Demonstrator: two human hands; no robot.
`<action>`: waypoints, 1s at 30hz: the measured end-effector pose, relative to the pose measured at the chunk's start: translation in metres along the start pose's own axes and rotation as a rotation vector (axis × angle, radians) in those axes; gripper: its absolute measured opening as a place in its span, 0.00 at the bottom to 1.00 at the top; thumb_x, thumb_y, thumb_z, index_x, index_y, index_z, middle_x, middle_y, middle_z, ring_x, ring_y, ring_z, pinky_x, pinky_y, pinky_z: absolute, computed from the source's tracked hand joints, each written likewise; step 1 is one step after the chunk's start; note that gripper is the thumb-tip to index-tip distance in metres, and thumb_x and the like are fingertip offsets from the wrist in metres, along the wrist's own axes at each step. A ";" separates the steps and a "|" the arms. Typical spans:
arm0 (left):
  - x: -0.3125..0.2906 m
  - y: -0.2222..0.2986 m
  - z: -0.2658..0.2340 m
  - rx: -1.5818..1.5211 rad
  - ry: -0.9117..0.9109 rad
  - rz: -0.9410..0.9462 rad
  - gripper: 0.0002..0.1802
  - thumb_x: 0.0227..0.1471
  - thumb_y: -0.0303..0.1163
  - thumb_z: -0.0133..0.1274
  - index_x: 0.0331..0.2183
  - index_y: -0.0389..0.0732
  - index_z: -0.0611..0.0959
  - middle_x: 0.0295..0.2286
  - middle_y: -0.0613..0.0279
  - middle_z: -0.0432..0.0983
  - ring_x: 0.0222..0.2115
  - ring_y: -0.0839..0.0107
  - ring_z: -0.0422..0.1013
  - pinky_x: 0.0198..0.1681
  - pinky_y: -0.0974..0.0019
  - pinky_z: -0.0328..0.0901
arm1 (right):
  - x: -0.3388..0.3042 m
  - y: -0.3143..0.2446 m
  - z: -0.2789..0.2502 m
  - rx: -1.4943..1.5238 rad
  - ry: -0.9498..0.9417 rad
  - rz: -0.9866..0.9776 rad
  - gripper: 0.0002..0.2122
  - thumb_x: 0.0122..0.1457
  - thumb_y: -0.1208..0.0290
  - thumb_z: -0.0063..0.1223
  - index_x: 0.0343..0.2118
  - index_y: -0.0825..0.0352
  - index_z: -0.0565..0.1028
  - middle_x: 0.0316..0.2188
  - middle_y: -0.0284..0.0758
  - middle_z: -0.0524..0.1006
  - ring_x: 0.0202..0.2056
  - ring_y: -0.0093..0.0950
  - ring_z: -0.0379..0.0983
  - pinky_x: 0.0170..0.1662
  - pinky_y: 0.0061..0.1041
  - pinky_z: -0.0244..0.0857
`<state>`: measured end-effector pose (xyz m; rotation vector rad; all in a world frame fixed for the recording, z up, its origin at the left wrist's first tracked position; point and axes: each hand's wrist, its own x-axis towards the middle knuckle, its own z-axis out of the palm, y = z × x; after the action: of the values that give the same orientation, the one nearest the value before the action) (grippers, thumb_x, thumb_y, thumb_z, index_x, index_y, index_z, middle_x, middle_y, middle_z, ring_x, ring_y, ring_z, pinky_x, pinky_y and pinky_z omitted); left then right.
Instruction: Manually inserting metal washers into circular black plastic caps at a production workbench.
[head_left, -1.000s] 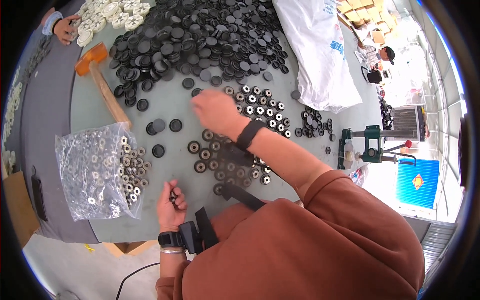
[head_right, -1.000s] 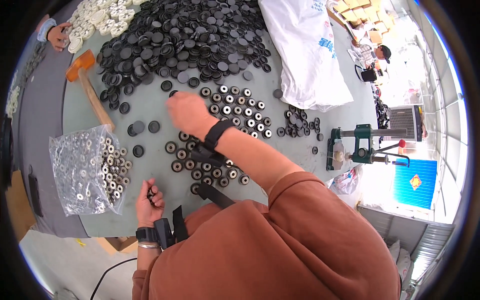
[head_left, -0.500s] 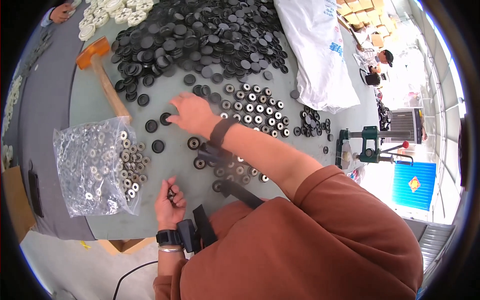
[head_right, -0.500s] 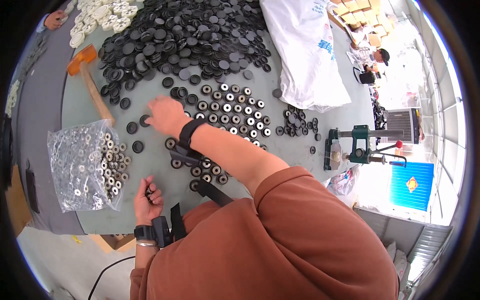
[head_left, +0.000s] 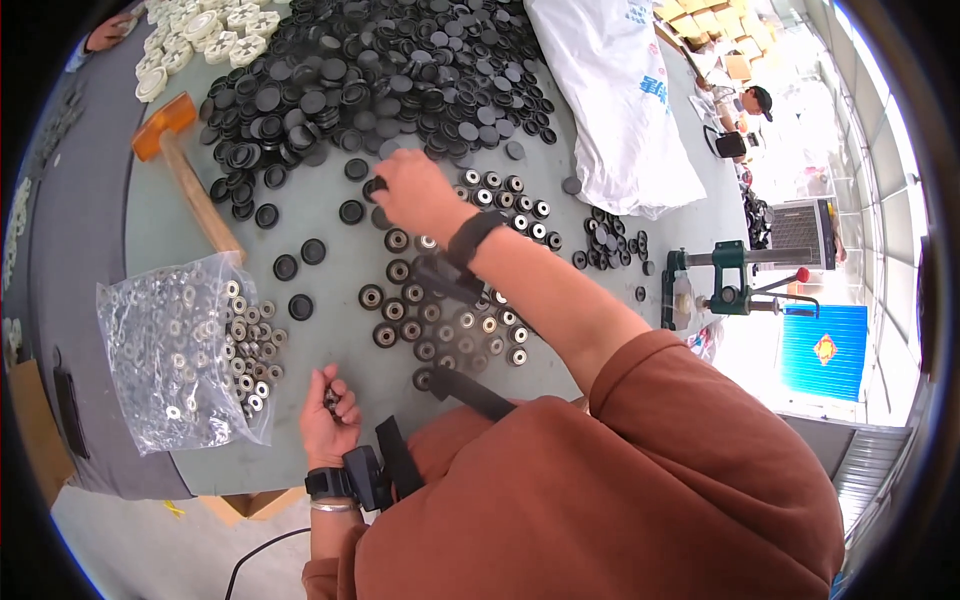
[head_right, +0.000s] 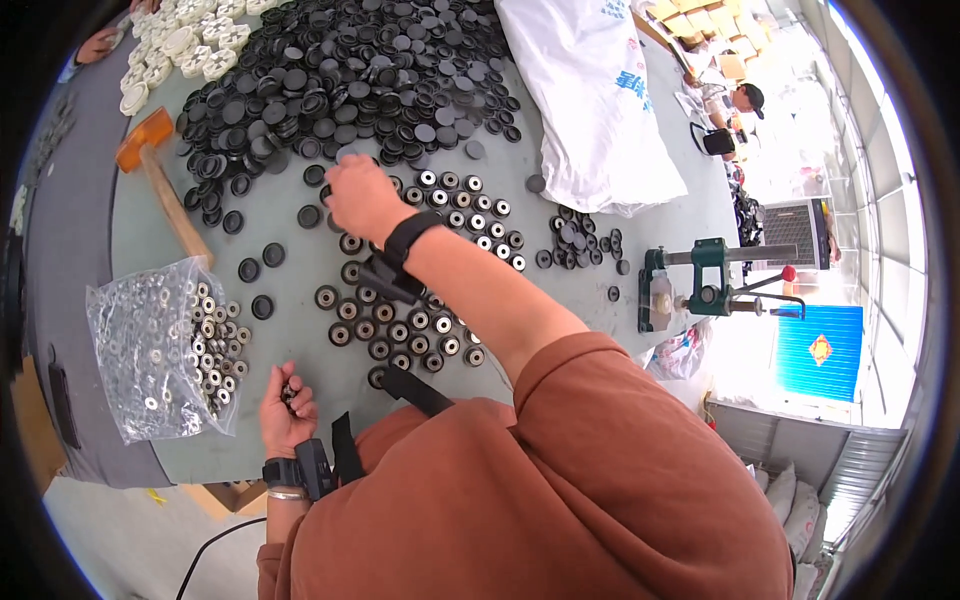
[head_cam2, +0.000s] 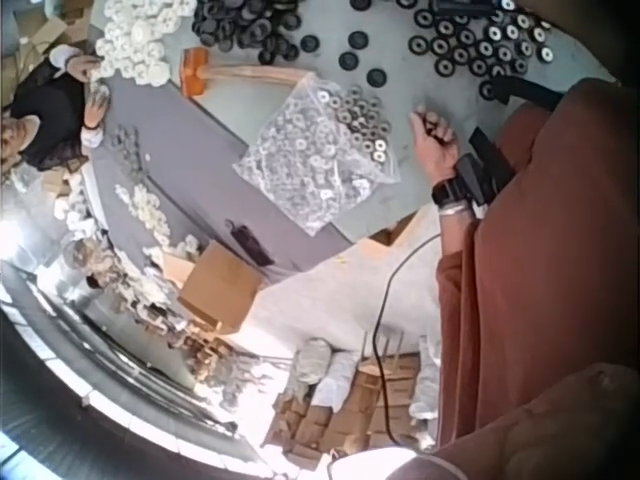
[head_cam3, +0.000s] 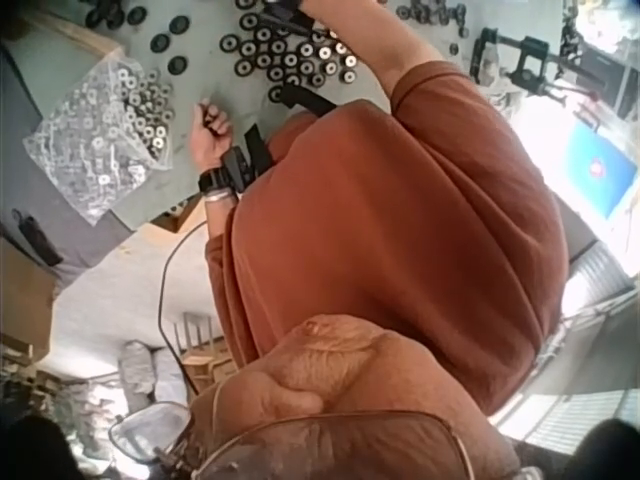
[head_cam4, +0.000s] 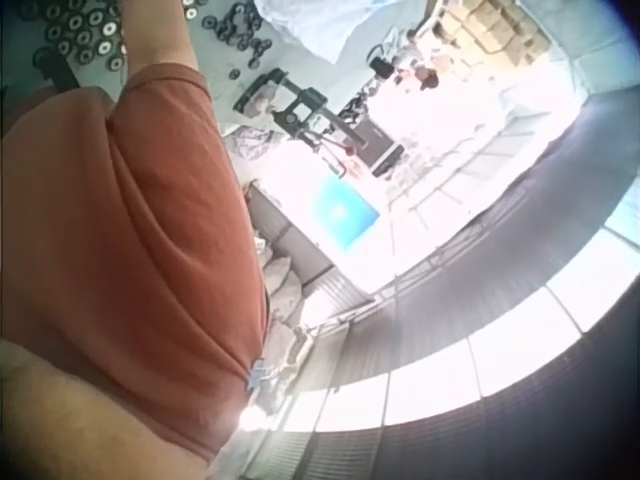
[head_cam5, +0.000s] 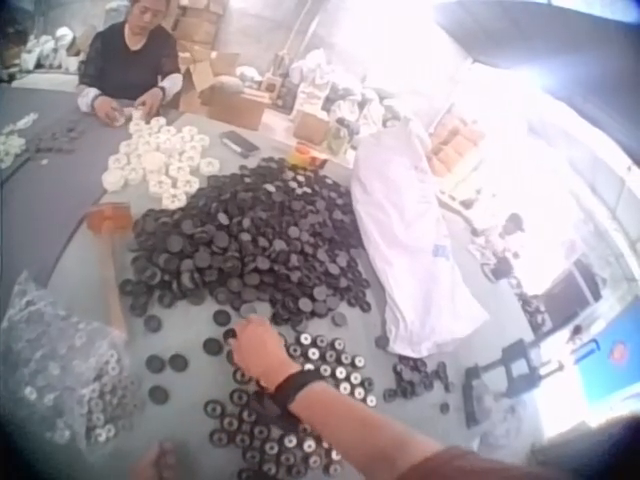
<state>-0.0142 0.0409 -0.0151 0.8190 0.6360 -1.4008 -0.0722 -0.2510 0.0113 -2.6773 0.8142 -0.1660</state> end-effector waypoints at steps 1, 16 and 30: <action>-0.001 0.000 -0.001 -0.007 0.004 -0.002 0.14 0.52 0.44 0.43 0.33 0.45 0.74 0.17 0.74 0.62 0.12 0.83 0.53 0.11 0.81 0.49 | -0.006 -0.012 -0.002 0.002 0.044 -0.069 0.13 0.43 0.69 0.52 0.33 0.68 0.71 0.31 0.42 0.70 0.38 0.40 0.64 0.42 0.34 0.59; 0.002 0.000 -0.002 0.011 -0.020 -0.005 0.15 0.53 0.44 0.43 0.35 0.44 0.73 0.18 0.72 0.63 0.13 0.82 0.53 0.12 0.79 0.49 | -0.036 -0.017 0.007 -0.146 -0.066 0.157 0.13 0.46 0.61 0.49 0.29 0.67 0.74 0.33 0.39 0.69 0.40 0.35 0.63 0.42 0.29 0.59; 0.002 -0.001 -0.002 -0.022 -0.031 -0.005 0.14 0.52 0.44 0.44 0.33 0.45 0.75 0.17 0.73 0.64 0.12 0.82 0.53 0.11 0.81 0.50 | -0.021 -0.005 0.013 -0.078 0.051 0.125 0.11 0.47 0.66 0.50 0.33 0.66 0.71 0.33 0.38 0.69 0.38 0.36 0.64 0.41 0.31 0.60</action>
<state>-0.0147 0.0414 -0.0175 0.7775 0.6291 -1.4056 -0.0843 -0.2311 0.0004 -2.6934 1.0210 -0.1764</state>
